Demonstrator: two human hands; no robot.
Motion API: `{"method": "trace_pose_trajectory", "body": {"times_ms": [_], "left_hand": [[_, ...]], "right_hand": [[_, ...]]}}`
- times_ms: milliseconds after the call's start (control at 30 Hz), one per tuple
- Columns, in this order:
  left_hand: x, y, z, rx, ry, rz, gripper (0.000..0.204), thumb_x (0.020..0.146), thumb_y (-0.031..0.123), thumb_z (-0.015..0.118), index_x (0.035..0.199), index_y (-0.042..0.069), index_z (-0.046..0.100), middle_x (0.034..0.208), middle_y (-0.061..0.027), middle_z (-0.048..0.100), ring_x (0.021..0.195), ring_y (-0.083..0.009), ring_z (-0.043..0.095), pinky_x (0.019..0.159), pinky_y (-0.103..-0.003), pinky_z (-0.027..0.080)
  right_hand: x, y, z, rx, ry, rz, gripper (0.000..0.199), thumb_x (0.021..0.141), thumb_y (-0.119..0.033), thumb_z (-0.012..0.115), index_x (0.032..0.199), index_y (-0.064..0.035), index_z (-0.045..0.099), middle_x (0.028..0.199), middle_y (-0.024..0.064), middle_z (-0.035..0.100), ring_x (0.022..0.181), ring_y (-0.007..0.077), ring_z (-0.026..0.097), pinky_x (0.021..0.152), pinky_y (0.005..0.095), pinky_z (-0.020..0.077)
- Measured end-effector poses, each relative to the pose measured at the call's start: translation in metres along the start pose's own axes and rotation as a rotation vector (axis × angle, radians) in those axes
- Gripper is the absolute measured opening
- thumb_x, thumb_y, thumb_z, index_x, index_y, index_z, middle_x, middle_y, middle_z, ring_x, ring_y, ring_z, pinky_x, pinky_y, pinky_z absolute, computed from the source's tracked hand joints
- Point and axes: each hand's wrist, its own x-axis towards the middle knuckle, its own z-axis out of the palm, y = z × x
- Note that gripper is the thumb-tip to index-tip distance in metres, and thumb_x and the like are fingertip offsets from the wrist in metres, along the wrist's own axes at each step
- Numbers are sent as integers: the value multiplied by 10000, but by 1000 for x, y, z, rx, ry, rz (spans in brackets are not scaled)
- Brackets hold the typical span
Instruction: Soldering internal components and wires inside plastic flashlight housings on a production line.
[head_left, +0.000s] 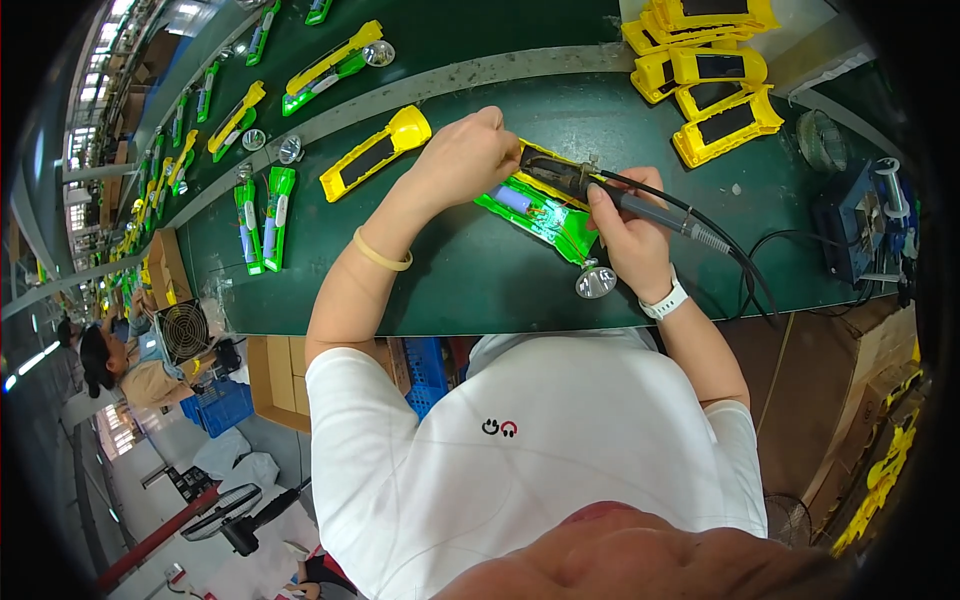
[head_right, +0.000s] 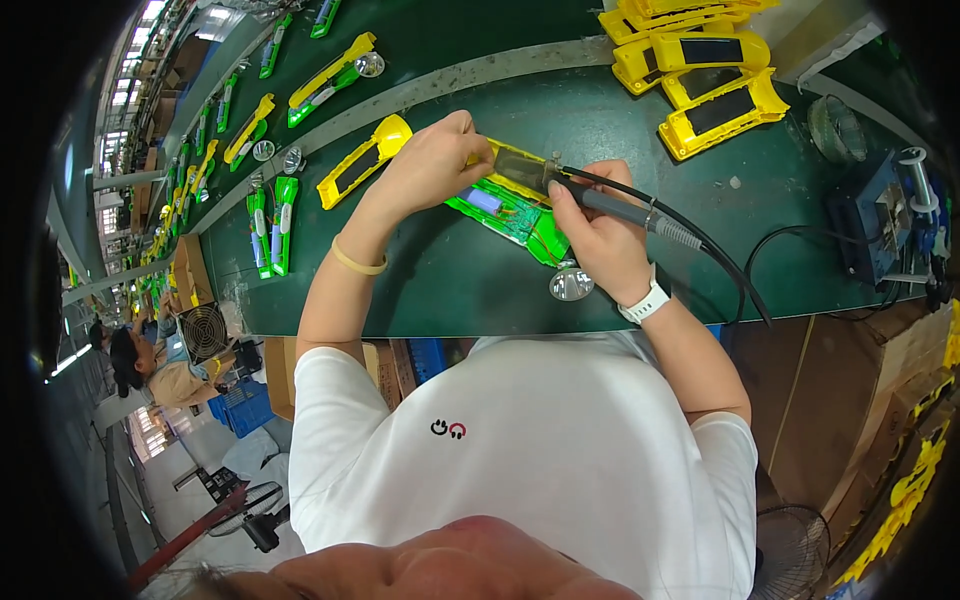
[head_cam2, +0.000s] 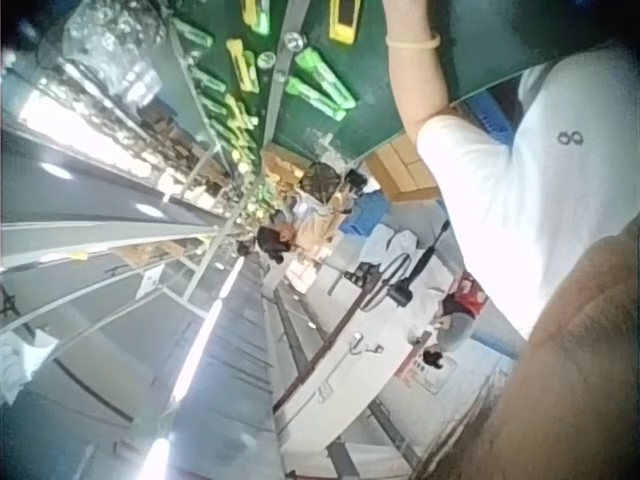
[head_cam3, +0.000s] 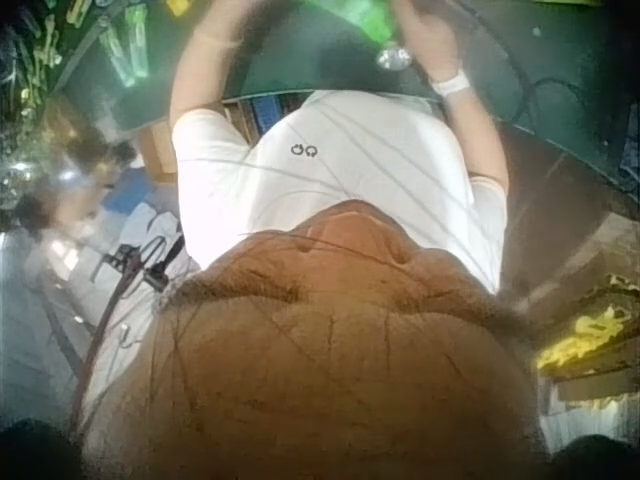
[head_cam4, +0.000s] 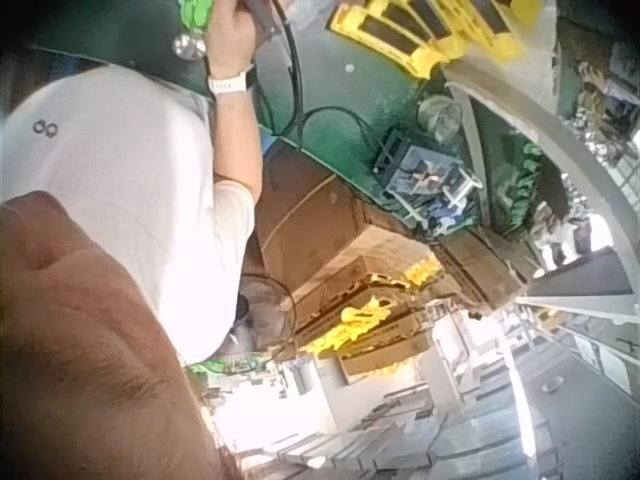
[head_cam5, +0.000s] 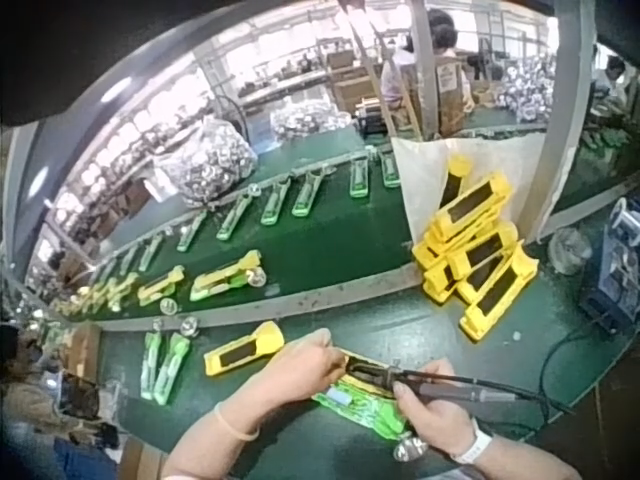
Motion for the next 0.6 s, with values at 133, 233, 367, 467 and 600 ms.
{"method": "trace_pose_trajectory", "body": {"times_ms": [133, 233, 367, 467, 600], "left_hand": [[-1, 1, 1, 28, 29, 24, 91, 726, 121, 632, 756, 40, 662, 771, -110, 520, 739, -271, 564, 656, -361, 479], [-3, 1, 4, 74, 32, 39, 104, 726, 103, 664, 802, 33, 648, 775, -100, 487, 717, -259, 545, 633, -354, 456], [-2, 5, 3, 104, 37, 50, 89, 723, 93, 665, 785, 33, 643, 769, -100, 488, 713, -261, 546, 624, -356, 457], [-2, 6, 2, 103, 52, 58, 81, 721, 90, 663, 770, 31, 638, 761, -99, 488, 711, -263, 545, 621, -356, 457], [3, 9, 0, 107, 30, 86, 85, 728, 98, 621, 724, 14, 629, 765, -118, 511, 759, -270, 552, 645, -368, 474]], "right_hand": [[2, 3, -1, -75, -28, -30, 227, 847, -87, 614, 947, -23, 420, 735, 40, 545, 580, 66, 529, 495, 192, 415], [1, 4, -2, -36, -16, -29, 221, 843, -79, 616, 935, -20, 424, 738, 39, 544, 581, 68, 531, 500, 197, 423], [1, 6, -3, -15, -26, -37, 224, 841, -77, 619, 935, -22, 423, 746, 40, 545, 576, 69, 531, 496, 198, 423], [3, 5, -3, -83, -44, -37, 219, 841, -75, 617, 926, -22, 422, 751, 40, 545, 578, 69, 533, 497, 199, 425], [-2, -3, -10, 23, 7, -17, 235, 830, -55, 624, 940, -21, 419, 733, 28, 539, 590, 50, 504, 494, 188, 401]]}}
